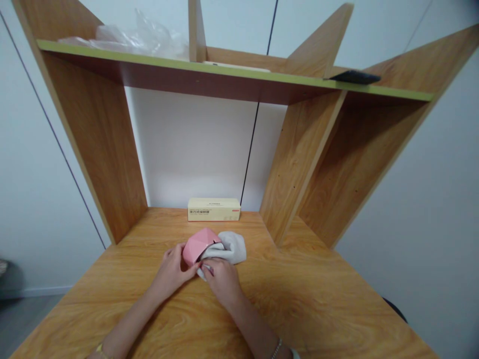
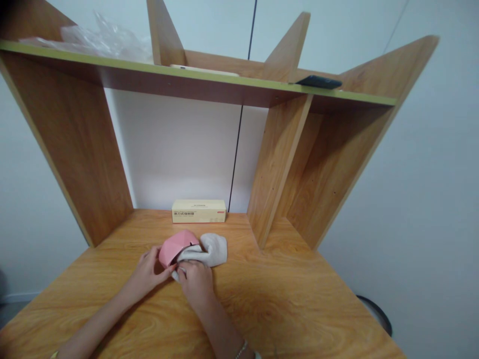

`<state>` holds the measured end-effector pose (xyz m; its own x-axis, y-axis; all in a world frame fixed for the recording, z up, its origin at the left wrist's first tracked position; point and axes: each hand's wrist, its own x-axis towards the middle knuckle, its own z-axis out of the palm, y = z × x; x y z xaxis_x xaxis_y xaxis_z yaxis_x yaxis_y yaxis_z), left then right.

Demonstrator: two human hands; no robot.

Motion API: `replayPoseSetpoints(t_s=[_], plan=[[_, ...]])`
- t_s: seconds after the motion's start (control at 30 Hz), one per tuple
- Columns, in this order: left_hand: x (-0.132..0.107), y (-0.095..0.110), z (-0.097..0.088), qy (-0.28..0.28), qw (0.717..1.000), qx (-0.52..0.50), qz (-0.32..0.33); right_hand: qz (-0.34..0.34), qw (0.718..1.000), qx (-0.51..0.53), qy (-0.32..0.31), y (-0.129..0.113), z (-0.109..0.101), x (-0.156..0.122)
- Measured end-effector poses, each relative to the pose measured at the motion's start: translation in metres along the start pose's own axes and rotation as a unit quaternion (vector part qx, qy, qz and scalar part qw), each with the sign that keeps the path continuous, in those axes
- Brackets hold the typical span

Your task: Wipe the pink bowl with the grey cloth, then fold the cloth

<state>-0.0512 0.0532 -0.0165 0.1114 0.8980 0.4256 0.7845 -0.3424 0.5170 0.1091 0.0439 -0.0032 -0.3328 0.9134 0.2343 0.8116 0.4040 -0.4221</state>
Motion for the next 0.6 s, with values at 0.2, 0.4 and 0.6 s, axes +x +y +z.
replayPoseSetpoints(t_s=[0.2,0.4,0.6], plan=[[0.000,0.009,-0.005,-0.022,0.999,0.000,-0.048,0.090,0.992,-0.088,0.026,0.009,-0.007,0.004],[-0.002,0.008,0.000,-0.035,0.999,-0.018,-0.031,0.074,0.995,-0.066,0.003,0.008,0.000,0.003],[-0.005,0.003,0.005,-0.071,0.995,-0.067,-0.038,0.009,0.986,0.167,-0.019,0.012,0.018,0.006]])
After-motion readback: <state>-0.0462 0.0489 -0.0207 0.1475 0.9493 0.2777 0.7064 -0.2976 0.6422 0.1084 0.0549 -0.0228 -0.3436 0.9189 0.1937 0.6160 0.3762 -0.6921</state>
